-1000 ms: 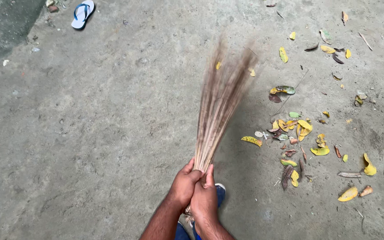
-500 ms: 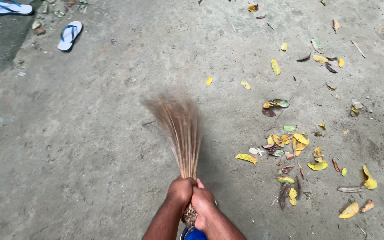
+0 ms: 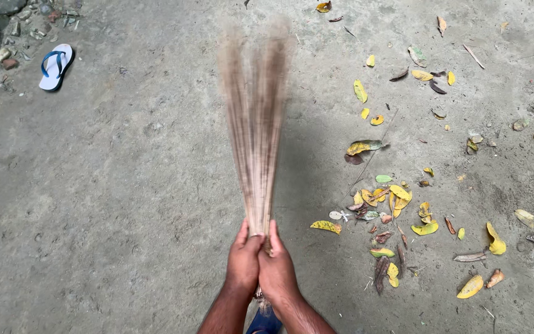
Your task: The person sweeps an unpaved outdoor ground using a broom made of sticks, gathering leaves and debris.
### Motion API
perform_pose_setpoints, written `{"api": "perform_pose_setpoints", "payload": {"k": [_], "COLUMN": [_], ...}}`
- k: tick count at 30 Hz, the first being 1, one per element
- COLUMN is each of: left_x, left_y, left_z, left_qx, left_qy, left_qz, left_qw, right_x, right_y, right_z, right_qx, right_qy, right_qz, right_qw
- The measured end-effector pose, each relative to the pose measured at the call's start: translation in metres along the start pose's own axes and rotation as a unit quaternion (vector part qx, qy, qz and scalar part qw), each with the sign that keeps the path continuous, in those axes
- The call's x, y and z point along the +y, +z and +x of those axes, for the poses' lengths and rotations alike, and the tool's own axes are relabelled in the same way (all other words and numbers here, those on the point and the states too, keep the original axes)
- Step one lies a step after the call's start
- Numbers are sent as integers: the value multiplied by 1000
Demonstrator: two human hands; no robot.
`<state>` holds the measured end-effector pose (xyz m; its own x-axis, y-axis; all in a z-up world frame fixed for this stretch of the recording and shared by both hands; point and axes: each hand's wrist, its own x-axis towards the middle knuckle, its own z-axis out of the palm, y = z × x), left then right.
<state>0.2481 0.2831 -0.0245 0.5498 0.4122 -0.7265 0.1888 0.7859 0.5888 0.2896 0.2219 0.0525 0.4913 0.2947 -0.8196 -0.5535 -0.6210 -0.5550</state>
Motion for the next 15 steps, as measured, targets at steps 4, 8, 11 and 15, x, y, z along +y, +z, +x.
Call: {"api": "perform_pose_setpoints", "payload": {"k": [4,8,11,15], "left_x": [10,14,12,18], "left_y": [-3,0,1,26], "left_z": [8,23,41,70], "left_qx": [103,177,122,-9], "left_qy": [69,-8,-78,-145], "left_qz": [-23,-1,101,221], "left_qw": [992,984,984,964], "right_x": [-14,-14,-10,-17], "right_y": [3,2,-2,-11], "right_z": [32,62,66,64], "right_qx": [-112,-134,-80,13], "right_qy": [-42,31,81,149], "right_qz": [-24,-40,73,269], "right_qw": [993,990,991,951]}}
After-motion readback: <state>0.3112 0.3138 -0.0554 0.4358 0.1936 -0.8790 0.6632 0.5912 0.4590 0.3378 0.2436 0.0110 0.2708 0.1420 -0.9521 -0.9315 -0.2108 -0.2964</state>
